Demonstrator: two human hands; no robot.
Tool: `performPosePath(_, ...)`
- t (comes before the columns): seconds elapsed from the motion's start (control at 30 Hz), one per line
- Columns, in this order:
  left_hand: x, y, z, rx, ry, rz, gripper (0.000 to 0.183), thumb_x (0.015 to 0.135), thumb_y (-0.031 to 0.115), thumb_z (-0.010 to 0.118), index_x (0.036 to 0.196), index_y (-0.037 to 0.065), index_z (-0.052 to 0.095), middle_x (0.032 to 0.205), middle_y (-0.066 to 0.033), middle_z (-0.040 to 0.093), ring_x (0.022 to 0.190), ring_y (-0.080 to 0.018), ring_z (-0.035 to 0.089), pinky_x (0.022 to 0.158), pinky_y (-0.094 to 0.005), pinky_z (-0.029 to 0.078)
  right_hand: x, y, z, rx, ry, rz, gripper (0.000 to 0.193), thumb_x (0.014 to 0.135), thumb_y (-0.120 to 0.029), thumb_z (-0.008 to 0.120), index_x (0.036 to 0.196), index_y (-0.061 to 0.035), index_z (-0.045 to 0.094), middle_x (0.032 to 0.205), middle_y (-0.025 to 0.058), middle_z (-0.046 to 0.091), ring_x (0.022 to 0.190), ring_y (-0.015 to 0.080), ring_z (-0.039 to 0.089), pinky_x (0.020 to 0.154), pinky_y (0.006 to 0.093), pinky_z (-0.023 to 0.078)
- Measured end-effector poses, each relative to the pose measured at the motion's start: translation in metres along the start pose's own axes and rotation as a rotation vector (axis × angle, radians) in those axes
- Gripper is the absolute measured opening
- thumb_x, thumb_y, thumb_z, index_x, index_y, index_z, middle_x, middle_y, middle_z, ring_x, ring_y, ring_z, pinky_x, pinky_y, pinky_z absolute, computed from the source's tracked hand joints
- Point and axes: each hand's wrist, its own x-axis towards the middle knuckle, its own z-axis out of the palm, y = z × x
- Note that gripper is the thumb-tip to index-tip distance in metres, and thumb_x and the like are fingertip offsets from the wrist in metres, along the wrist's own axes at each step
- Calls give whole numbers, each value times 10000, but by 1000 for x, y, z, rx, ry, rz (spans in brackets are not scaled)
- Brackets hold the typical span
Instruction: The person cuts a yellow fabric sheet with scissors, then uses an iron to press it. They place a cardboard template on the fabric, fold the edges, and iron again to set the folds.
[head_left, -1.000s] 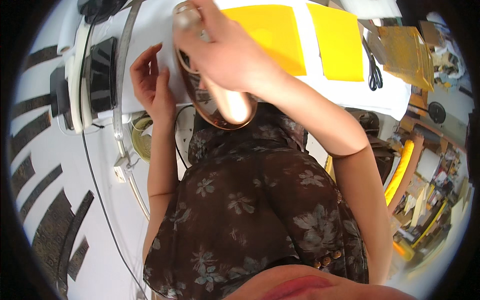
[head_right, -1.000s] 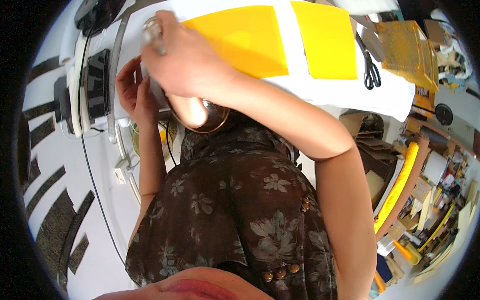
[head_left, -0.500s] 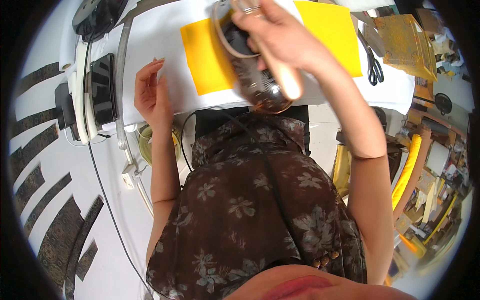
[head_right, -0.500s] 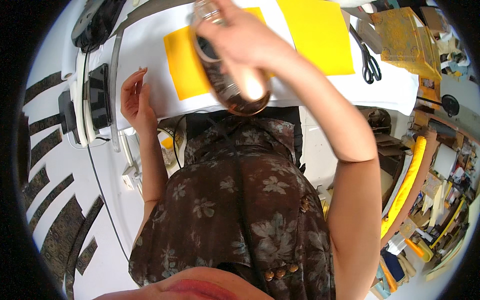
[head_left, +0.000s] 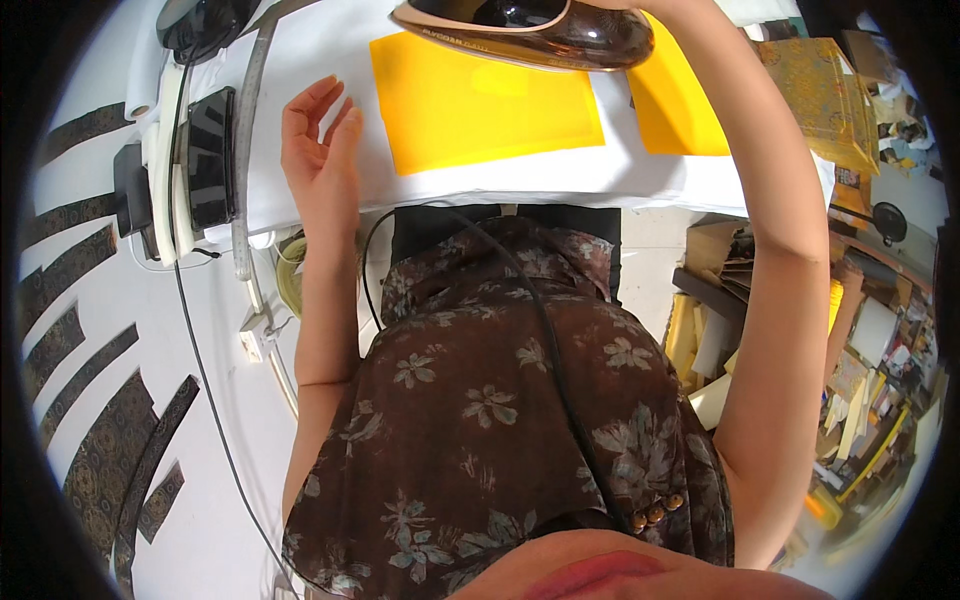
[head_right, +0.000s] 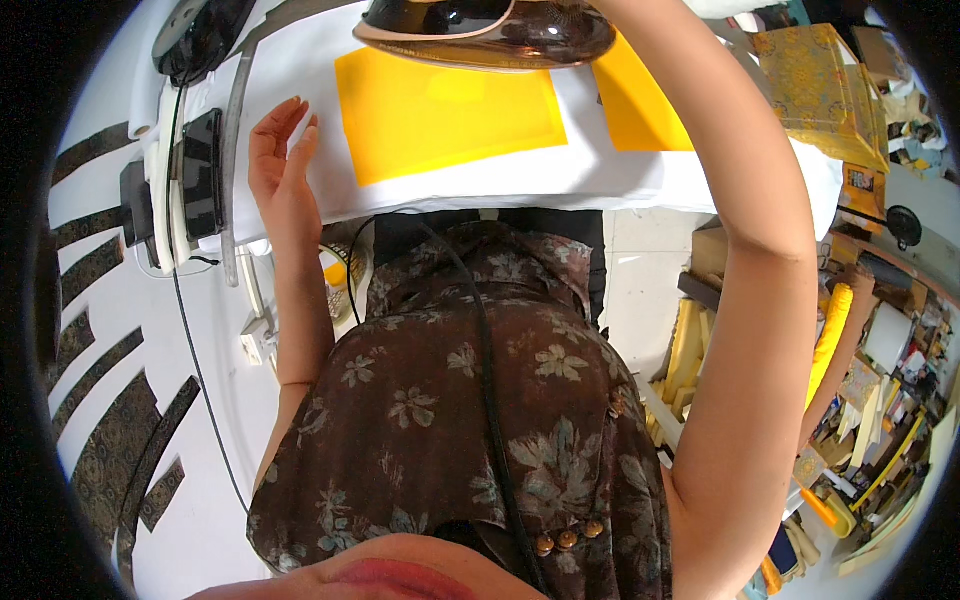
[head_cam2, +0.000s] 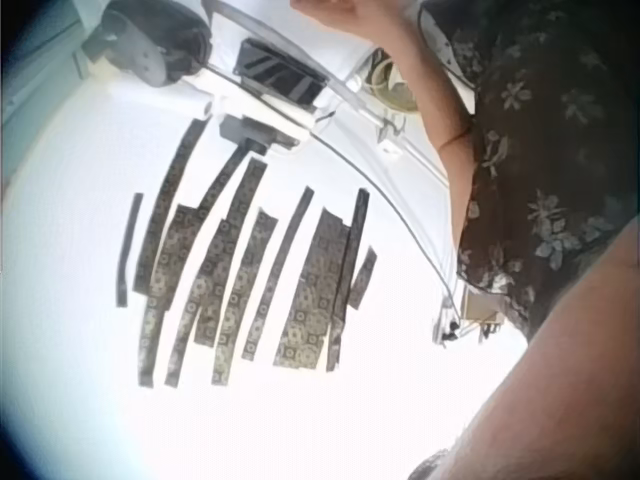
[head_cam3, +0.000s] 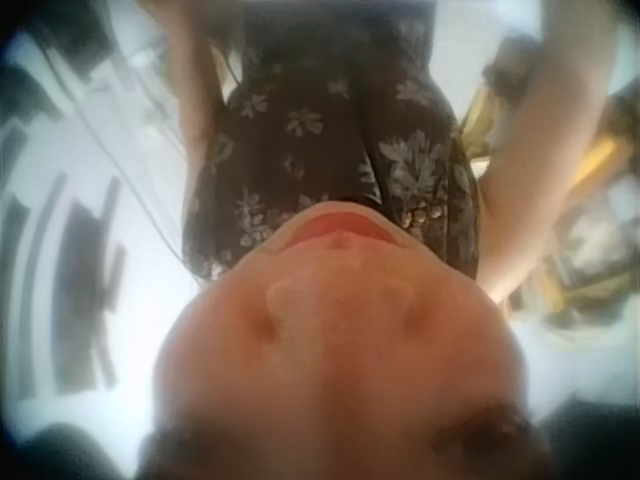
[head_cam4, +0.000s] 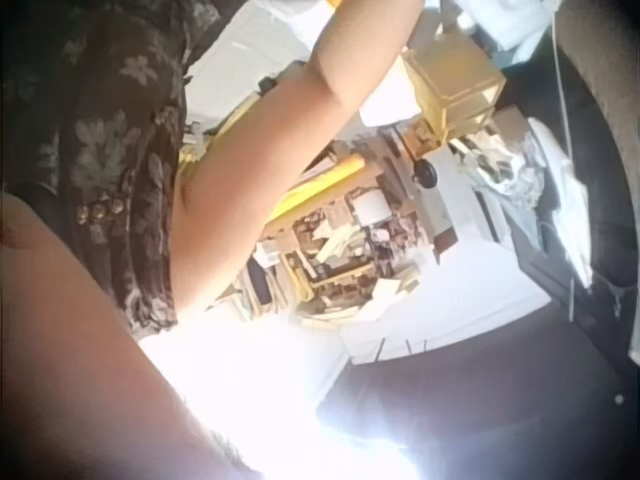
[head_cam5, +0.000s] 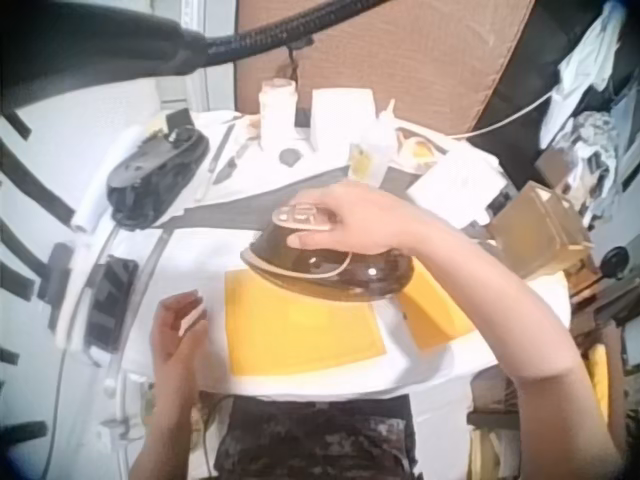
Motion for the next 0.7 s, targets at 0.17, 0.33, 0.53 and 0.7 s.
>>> performPosePath(0.17,15,-6,-14,29,51,41,298,948,10,627,1244,-20,607,1277,-128,650,1246,-216,589,1089,-338,447,6,-16,5,-54,-126,-91,492,901,-495,692,1201,-105,697,971,212,729,904,379,708,807,431,542)
performPosePath(0.33,40,-8,-17,116,-78,82,224,966,47,637,1185,11,668,1221,-84,704,1163,-170,637,1046,-308,472,-15,-34,12,-61,-197,-162,427,914,-531,663,1112,-152,680,798,199,701,759,426,678,672,487,526)
performPosePath(0.53,106,-46,-25,417,-377,157,248,1008,133,633,1244,72,677,1211,-57,709,1119,-136,644,990,-270,487,-45,-52,25,-76,-265,-197,401,922,-409,721,1242,-178,647,855,135,712,713,325,697,642,404,531)
performPosePath(0.7,154,-55,-14,667,-621,42,340,992,266,686,1258,55,679,1083,-20,696,999,-86,620,852,-218,481,-71,-61,38,-27,-181,-193,368,901,-466,727,1157,-204,692,797,103,718,737,360,683,649,459,526)
